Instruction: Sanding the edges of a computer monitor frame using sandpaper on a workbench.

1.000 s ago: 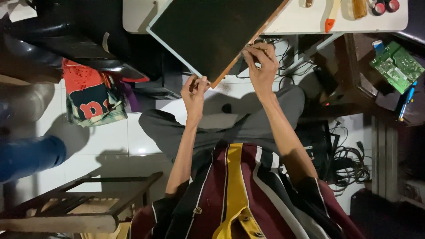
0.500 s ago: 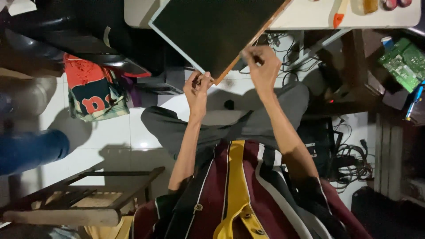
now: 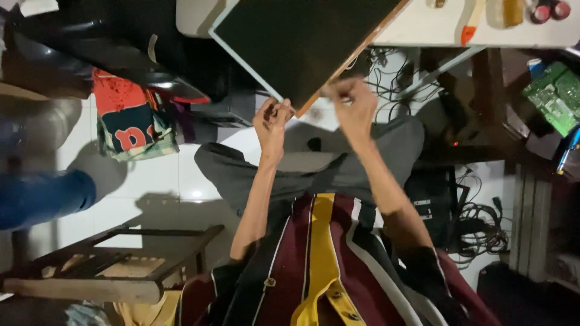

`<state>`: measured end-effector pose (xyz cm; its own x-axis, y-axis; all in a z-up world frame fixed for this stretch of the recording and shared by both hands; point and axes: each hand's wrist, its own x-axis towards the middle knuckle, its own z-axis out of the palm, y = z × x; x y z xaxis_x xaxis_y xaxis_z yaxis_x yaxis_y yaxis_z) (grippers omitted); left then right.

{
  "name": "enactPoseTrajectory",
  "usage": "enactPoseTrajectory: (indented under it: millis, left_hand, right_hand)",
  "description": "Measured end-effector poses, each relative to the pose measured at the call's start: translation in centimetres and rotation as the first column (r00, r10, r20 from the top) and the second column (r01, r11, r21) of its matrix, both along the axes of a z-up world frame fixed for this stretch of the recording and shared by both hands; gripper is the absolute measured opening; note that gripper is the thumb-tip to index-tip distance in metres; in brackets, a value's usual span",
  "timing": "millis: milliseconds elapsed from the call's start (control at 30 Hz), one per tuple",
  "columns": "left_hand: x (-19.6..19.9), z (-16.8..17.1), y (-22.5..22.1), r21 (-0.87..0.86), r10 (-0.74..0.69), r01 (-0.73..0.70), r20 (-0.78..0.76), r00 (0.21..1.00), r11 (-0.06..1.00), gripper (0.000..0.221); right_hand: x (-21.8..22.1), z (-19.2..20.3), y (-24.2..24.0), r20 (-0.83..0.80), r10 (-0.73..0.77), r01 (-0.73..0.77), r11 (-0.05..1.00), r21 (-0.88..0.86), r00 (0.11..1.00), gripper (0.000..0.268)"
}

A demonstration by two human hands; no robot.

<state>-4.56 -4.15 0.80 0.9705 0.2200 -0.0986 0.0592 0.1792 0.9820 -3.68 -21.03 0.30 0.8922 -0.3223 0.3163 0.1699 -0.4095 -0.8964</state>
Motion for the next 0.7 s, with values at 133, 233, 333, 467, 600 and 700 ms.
enactPoseTrajectory:
  millis: [133,233,333,467,600,700]
  left_hand:
    - [0.3,-0.1,0.0,-0.04,-0.003,0.003,-0.008,1.0,0.999,0.024]
    - [0.5,-0.1,0.0,-0.067,-0.016,0.016,-0.014,1.0,0.998,0.024]
    - [-0.2,-0.3,0.1,-0.089,-0.023,0.022,-0.011,1.0,0.996,0.025]
    - [0.3,-0.7,0.2,-0.048,-0.005,0.004,-0.012,1.0,0.999,0.025]
    - [0.1,-0.1,0.2,-0.108,-0.026,0.027,0.014,1.0,0.994,0.025]
    - [0.7,-1.1,0.1,-0.102,-0.014,0.014,0.005,1.0,0.995,0.024]
  right_hand:
    - [0.5,-0.2,0.2,-0.046,-0.055,0.057,0.997,0.05,0.997,0.019]
    - [0.5,-0.3,-0.5,-0.086,-0.011,0.01,1.0,-0.018,0.996,0.021]
    - [0.1,-0.6,-1.1,-0.05,-0.008,0.004,0.997,-0.083,0.999,0.021]
    - [-1.4,2.0,1.7,-0.052,0.074,-0.076,0.997,-0.022,0.996,0.015]
    - [1.4,-2.1,-1.9,0.101,0.04,-0.016,0.973,-0.23,0.994,0.011]
    - [0.6,-1.2,-0.3,0.146,0.064,-0.03,0.974,-0.223,0.987,0.016]
